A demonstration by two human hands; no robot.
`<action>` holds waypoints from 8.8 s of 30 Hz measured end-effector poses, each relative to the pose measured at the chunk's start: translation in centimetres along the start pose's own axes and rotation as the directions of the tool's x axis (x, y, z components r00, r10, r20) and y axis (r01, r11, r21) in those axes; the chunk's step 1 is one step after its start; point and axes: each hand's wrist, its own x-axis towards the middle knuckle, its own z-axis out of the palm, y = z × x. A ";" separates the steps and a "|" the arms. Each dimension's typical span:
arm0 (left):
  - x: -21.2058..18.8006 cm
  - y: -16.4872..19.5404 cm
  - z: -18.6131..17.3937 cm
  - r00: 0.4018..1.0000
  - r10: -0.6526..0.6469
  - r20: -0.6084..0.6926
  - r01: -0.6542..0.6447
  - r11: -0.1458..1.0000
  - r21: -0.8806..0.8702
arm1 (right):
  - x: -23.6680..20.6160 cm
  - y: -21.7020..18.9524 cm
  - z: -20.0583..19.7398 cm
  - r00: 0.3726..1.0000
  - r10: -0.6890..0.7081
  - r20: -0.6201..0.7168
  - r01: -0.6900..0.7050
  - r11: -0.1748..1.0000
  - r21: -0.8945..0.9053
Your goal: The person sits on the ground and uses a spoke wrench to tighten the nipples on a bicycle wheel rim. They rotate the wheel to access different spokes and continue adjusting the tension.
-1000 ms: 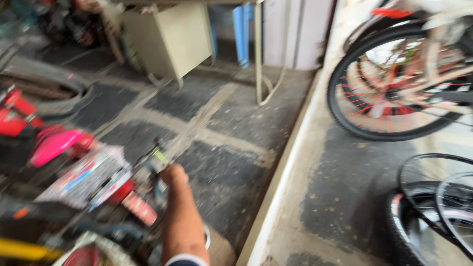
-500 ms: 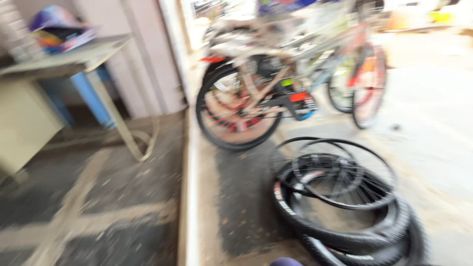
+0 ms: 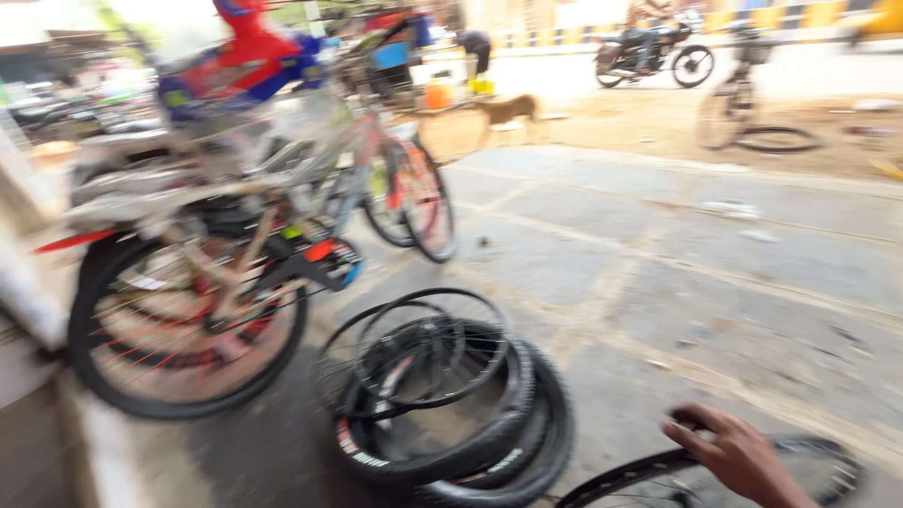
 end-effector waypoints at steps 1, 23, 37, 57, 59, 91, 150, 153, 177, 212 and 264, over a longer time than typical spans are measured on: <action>-1.4 1.7 0.9 0.993 0.025 0.116 -0.016 0.997 -0.076 | -0.6 0.1 -0.2 0.999 -0.043 -0.026 0.045 0.994 0.099; -44.7 24.8 4.9 -0.018 0.958 0.285 -0.397 0.254 -0.882 | -4.9 5.0 -1.9 0.715 -0.340 -0.611 0.678 0.549 0.489; -44.1 21.6 6.0 0.094 0.543 0.834 -0.056 0.840 -0.540 | -10.5 15.0 5.5 0.768 0.636 0.076 0.154 -0.299 0.942; -40.3 18.9 5.2 -0.189 0.346 0.919 -0.051 0.931 -0.361 | -6.4 15.2 12.5 0.727 0.582 0.365 -0.525 0.128 0.841; -40.4 18.7 5.5 -0.192 0.378 0.906 -0.053 0.917 -0.394 | -6.5 15.1 12.4 0.732 0.575 0.366 -0.515 0.115 0.850; -42.7 26.8 7.2 -0.268 0.596 0.757 -0.139 0.754 -0.642 | -8.4 15.7 7.8 0.850 0.526 0.025 -0.095 0.108 0.990; -50.5 32.6 9.1 -0.271 0.386 0.882 0.025 0.919 -0.394 | -9.5 14.5 8.0 0.804 0.517 0.293 -0.301 -0.071 0.951; -52.1 33.2 9.1 -0.235 0.394 0.889 0.025 0.917 -0.399 | -9.5 14.8 7.8 0.792 0.538 0.289 -0.288 -0.088 0.954; -51.0 30.8 9.7 -0.229 0.591 0.774 -0.217 0.744 -0.632 | -9.7 15.8 8.9 0.788 0.539 0.297 -0.333 -0.033 0.942; -39.6 13.9 15.6 -0.063 0.066 0.996 -0.064 0.995 -0.070 | -8.4 15.5 14.6 0.735 0.407 0.543 -0.623 0.087 0.778; -37.5 19.5 21.0 -0.488 -0.037 0.872 -0.619 0.719 -0.316 | -9.3 3.7 17.5 0.833 -0.553 -0.026 0.455 0.657 0.601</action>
